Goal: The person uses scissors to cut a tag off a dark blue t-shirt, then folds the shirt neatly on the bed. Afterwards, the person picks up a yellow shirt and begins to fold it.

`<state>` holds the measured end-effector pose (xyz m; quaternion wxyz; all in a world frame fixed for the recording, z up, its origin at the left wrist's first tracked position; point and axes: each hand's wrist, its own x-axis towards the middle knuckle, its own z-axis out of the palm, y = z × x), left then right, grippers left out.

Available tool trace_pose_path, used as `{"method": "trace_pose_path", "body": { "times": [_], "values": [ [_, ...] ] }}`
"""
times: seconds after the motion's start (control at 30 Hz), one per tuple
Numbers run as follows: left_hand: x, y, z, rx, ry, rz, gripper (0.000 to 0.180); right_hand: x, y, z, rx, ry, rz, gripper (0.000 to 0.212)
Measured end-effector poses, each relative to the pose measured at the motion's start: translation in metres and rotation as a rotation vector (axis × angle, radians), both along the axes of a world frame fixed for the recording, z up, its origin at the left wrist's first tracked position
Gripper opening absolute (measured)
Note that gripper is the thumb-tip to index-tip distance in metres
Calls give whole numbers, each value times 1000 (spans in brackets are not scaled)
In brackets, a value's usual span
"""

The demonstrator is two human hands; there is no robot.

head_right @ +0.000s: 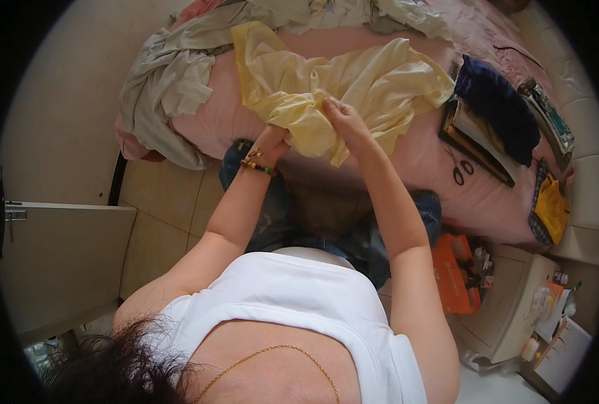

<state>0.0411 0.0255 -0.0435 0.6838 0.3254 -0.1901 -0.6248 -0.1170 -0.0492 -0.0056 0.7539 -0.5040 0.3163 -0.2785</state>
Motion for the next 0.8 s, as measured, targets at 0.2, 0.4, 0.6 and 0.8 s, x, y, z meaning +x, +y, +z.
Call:
{"method": "trace_pose_path", "body": {
  "times": [0.2,0.4,0.6,0.8],
  "values": [
    [34,35,13,68,-15,-63,32,-17,-25,-8,48,-47,-137,29],
    [35,31,14,1,313,-161,36,-14,-21,-18,135,-80,-159,28],
    [68,30,25,-5,101,-92,36,-33,-35,-25,53,-61,-200,30],
    [118,64,43,78,-317,230,27,-39,-40,-26,55,-60,-258,28]
  ]
}}
